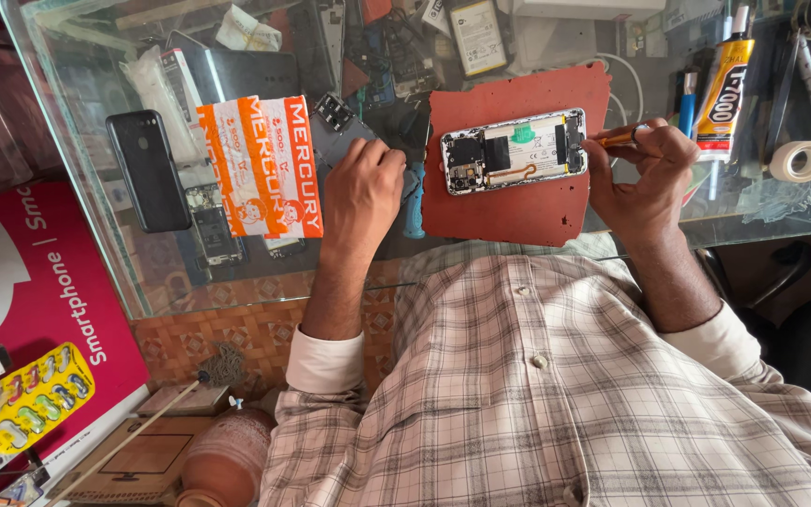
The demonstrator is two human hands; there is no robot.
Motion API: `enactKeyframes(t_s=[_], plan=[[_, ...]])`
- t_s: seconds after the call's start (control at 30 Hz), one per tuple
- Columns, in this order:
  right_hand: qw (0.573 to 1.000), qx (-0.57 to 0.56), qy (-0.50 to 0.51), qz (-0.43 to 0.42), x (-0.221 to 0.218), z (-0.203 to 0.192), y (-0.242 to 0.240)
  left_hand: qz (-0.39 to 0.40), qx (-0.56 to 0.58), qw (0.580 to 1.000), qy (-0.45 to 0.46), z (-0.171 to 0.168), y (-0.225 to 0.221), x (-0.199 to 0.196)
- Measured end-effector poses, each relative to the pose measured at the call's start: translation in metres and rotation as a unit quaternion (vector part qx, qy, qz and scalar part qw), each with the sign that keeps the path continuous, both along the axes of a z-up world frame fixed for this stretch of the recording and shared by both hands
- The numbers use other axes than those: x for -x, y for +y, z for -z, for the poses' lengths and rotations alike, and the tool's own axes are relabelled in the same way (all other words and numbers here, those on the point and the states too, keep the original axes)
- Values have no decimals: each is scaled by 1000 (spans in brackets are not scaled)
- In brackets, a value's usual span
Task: The person disassembles a smartphone, removes the back cover, and uses a screwdriver to adjust internal components. They then reassemble the phone and apply adhesive along the edges of the back cover.
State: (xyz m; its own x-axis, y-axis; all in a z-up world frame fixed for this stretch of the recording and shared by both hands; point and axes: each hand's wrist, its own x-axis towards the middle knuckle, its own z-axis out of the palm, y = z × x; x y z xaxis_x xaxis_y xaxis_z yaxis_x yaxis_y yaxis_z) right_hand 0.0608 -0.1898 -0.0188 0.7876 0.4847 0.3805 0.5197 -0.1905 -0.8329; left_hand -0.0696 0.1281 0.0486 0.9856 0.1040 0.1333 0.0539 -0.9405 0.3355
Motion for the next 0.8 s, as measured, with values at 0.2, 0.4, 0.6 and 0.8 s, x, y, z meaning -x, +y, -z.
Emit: enactKeyframes(t_s=[0.2,0.4,0.6,0.8], plan=[[1000,6,-23,9,0,-3,5,32,-68,997,11,4,7,-11],[999,18,-29,-10,-1,-19,9,34,-90,995,17,0,6,-14],[1000,1,-13,-26,2,-25,10,19,-39,999,4,-4,5,-9],[999,-38,-19,-10,5,-15,3,-45,185,975,-111,2,4,9]])
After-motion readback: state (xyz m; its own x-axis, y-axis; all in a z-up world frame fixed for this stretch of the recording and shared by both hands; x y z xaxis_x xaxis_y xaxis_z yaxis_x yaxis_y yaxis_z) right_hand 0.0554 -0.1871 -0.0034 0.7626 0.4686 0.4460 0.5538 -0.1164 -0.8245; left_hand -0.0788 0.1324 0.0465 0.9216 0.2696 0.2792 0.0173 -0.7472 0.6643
